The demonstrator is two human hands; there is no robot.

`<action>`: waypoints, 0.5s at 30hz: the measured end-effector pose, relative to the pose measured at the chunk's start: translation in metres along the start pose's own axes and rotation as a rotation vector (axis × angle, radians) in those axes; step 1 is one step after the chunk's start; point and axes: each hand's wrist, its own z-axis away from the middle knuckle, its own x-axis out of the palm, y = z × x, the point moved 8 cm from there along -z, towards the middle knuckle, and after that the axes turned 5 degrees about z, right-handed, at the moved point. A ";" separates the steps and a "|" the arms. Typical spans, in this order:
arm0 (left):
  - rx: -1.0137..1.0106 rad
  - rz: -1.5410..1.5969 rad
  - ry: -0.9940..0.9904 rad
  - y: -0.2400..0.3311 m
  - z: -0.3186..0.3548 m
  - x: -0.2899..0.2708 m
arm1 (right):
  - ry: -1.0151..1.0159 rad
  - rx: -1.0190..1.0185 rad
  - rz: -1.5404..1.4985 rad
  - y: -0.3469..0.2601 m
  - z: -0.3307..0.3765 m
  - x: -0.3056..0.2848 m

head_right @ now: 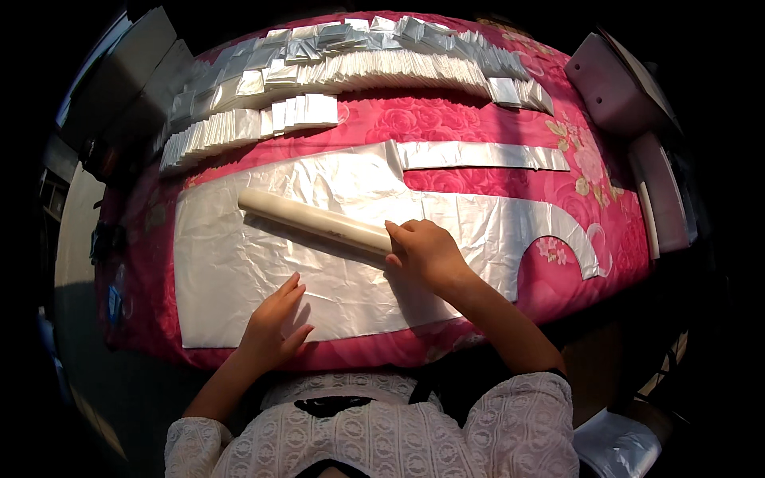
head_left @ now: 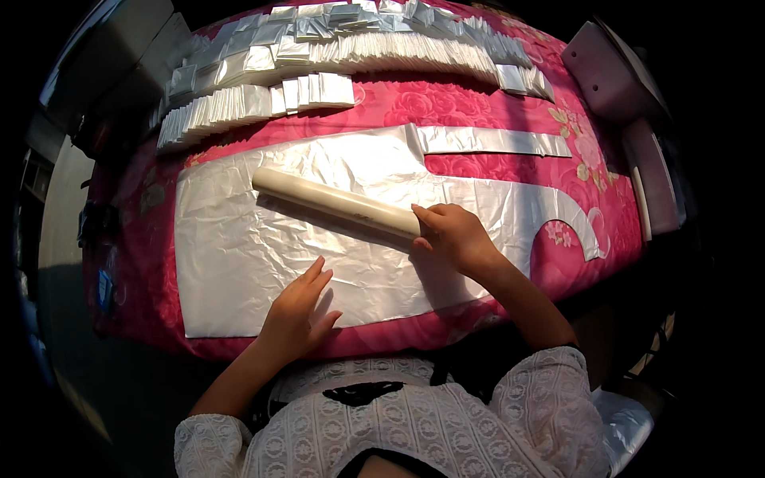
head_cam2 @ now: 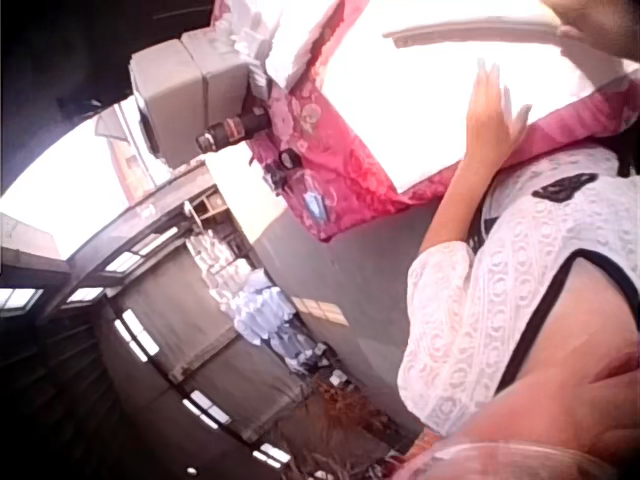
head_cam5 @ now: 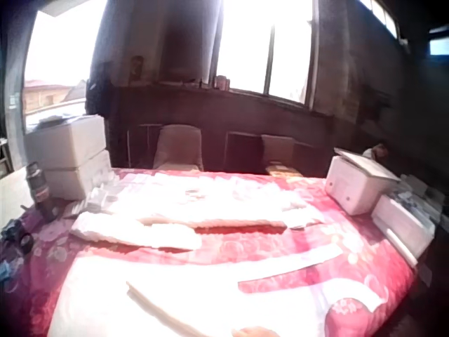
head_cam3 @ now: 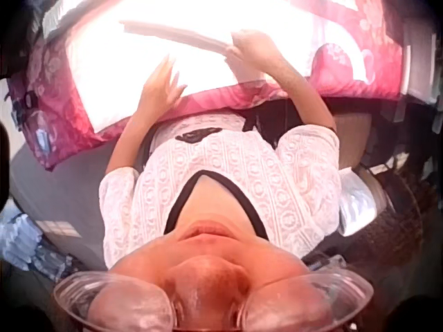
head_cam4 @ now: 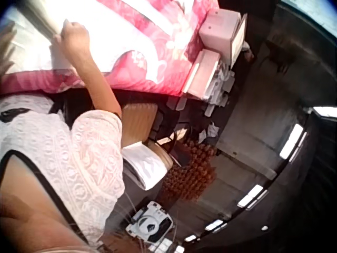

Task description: The person repeatedly unrolls a plastic film, wraps small rectangular items, and places them on a table. The person handles the film roll and items by hand, arranging the wrapped units in rows on a pink cloth-covered surface.

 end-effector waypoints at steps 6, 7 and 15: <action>0.127 -0.222 0.027 0.029 -0.039 0.053 | 0.104 -0.284 -0.189 -0.033 0.076 0.027; 0.138 -0.223 -0.004 0.035 -0.046 0.061 | 0.161 -0.281 -0.127 -0.015 0.079 0.029; 0.179 -0.160 -0.188 0.066 -0.090 0.097 | 0.557 0.309 0.119 0.236 0.130 -0.017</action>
